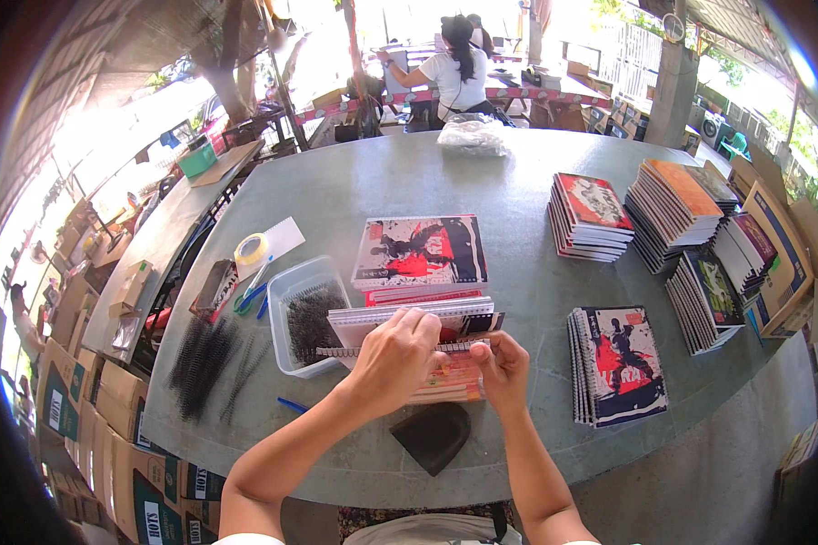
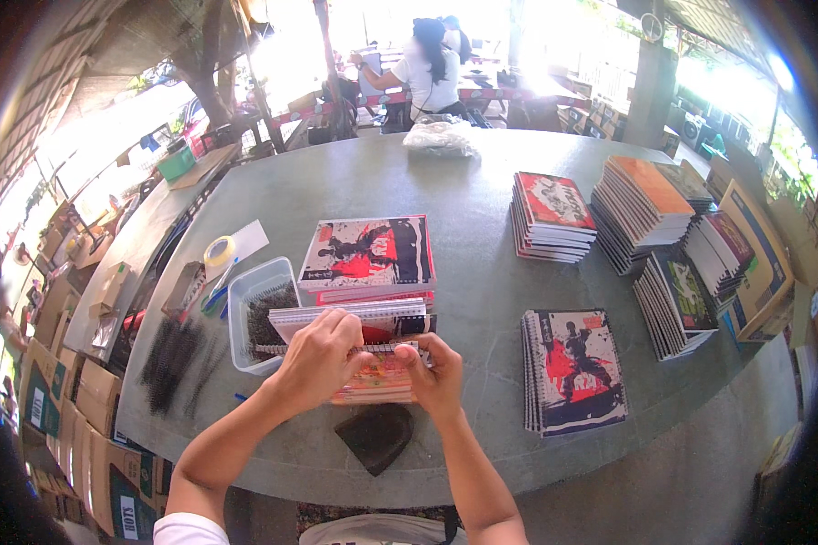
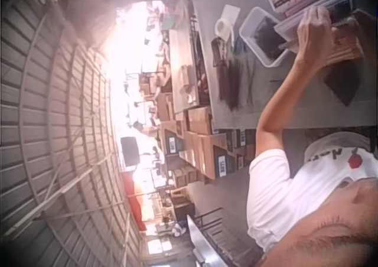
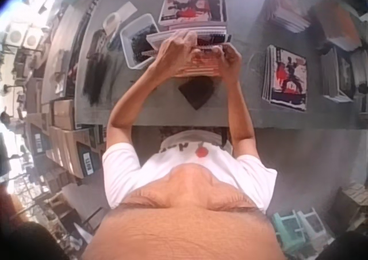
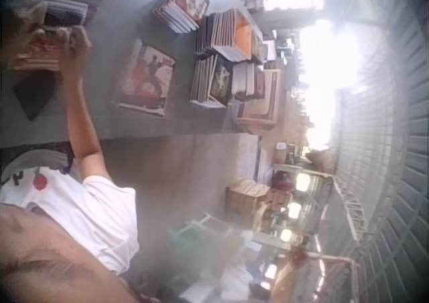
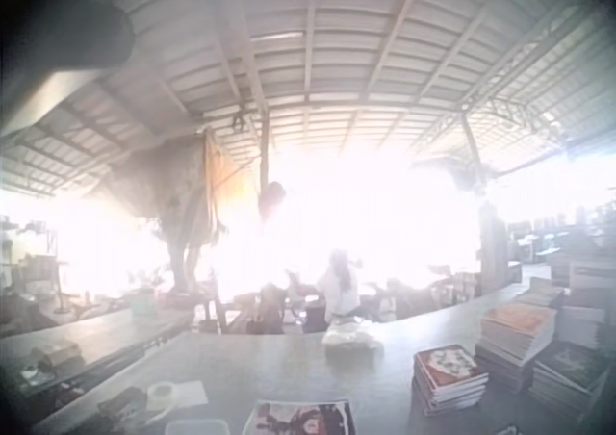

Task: The person assembles spiral-bound notebooks by inserting plastic spiral bindings through pre-punched holes in the covers and pages, then trims the excess binding using blue-handled shears and places the finished notebooks onto a stack.

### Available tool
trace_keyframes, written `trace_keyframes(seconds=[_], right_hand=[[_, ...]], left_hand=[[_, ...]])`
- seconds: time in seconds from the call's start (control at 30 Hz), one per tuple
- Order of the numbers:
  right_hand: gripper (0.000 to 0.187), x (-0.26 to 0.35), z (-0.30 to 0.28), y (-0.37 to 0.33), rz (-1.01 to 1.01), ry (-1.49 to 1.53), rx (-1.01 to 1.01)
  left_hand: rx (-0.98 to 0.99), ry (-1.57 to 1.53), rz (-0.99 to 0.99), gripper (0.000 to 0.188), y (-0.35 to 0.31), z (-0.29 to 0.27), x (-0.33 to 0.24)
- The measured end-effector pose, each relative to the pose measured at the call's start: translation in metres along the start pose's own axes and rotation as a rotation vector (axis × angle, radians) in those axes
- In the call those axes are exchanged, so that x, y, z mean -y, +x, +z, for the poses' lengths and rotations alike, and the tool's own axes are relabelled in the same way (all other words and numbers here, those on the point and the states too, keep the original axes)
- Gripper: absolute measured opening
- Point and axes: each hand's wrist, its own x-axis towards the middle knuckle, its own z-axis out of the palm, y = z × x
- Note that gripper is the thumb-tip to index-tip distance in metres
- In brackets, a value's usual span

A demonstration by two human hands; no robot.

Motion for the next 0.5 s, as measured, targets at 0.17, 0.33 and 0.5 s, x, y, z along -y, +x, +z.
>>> trace_keyframes(seconds=[0.17,0.33,0.5], right_hand=[[0.019,0.014,0.011,0.003,-0.148,0.037,-0.052],[0.019,0.02,0.015,0.0,-0.135,0.101,-0.1],[0.017,0.007,0.001,-0.003,-0.119,-0.097,-0.033]], left_hand=[[-0.02,-0.012,-0.011,0.024,-0.012,0.003,0.007],[-0.053,-0.03,0.035,0.022,-0.012,0.002,0.008],[0.096,-0.095,-0.024,0.021,-0.01,0.002,0.015]])
